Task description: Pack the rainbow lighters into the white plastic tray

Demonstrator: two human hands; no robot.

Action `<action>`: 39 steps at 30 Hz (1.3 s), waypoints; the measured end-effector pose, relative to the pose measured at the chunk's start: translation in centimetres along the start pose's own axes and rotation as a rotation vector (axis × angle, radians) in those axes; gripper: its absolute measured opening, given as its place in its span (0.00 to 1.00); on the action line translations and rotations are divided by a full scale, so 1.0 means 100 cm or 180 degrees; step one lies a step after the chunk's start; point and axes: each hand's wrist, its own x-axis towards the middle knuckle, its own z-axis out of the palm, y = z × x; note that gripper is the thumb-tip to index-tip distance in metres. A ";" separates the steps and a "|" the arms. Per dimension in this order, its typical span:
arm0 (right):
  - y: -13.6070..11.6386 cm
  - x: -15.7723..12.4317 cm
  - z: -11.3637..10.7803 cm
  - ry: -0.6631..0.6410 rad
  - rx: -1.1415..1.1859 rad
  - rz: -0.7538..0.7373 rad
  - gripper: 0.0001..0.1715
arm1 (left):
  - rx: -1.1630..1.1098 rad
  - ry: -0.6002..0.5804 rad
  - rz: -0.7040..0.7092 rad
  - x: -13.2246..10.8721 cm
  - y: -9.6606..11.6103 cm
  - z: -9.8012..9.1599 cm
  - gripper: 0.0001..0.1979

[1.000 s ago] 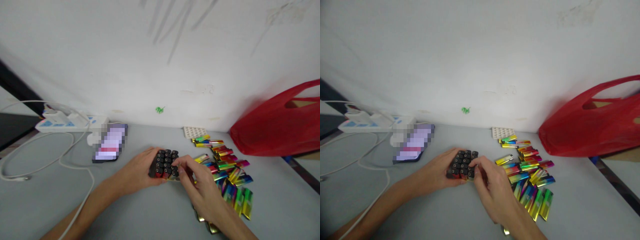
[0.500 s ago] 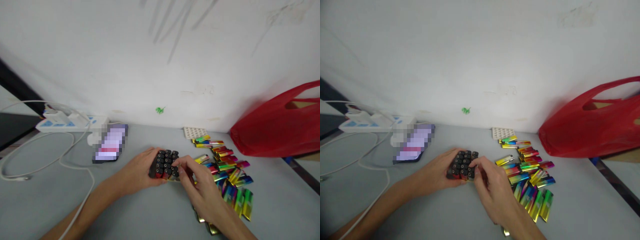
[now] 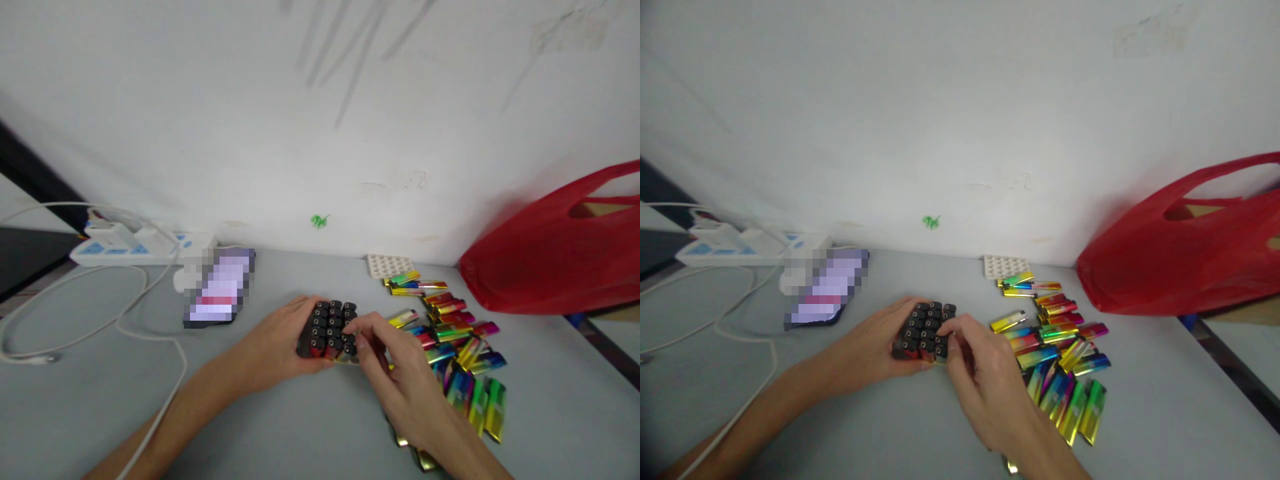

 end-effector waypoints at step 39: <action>-0.006 0.001 0.004 -0.0159 0.0118 0.0108 0.17 | -0.0101 -0.0021 -0.0009 0.000 0.001 -0.001 0.24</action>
